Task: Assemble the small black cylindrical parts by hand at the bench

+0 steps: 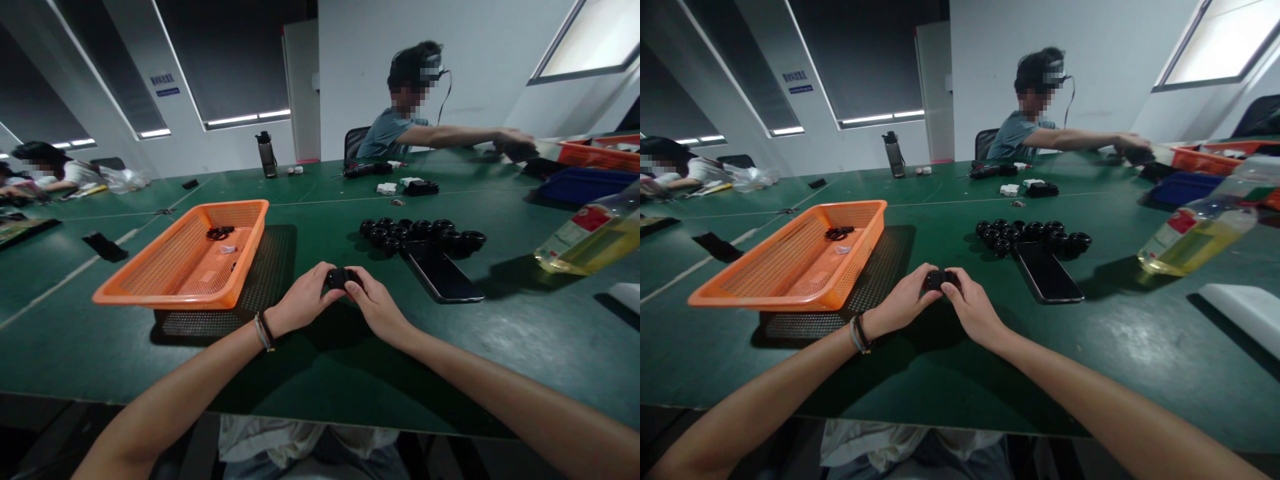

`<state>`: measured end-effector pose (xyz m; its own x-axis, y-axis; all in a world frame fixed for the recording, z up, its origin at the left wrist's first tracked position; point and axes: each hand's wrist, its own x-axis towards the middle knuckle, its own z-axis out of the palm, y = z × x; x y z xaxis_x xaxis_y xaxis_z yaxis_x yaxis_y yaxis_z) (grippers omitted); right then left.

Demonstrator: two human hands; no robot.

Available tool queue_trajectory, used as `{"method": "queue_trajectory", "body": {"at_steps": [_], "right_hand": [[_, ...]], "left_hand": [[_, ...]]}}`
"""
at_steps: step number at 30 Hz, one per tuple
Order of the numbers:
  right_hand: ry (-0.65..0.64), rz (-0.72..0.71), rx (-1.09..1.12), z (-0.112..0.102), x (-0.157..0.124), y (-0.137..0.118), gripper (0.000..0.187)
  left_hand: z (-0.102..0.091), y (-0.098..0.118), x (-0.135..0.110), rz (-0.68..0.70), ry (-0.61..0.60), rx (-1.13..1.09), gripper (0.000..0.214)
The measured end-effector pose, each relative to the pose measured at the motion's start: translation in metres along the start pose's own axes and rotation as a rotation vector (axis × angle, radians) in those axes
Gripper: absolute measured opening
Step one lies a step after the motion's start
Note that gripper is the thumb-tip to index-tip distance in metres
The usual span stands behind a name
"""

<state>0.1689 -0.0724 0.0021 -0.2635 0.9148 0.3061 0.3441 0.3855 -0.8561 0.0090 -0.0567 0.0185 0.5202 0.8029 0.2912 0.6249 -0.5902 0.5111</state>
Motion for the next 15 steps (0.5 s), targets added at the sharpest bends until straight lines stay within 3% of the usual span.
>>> {"method": "queue_trajectory", "body": {"at_steps": [5, 11, 15], "right_hand": [[0.010, -0.148, -0.124, -0.002, 0.008, 0.011, 0.033], [0.011, -0.417, -0.258, -0.008, 0.015, 0.023, 0.042], [0.051, -0.489, -0.307, -0.009, 0.014, 0.028, 0.044]], "left_hand": [[-0.001, 0.000, 0.001, -0.063, -0.050, -0.104, 0.024], [0.002, -0.005, 0.001, -0.077, -0.140, -0.474, 0.027], [0.010, -0.005, 0.002, -0.125, -0.194, -0.662, 0.036]]}}
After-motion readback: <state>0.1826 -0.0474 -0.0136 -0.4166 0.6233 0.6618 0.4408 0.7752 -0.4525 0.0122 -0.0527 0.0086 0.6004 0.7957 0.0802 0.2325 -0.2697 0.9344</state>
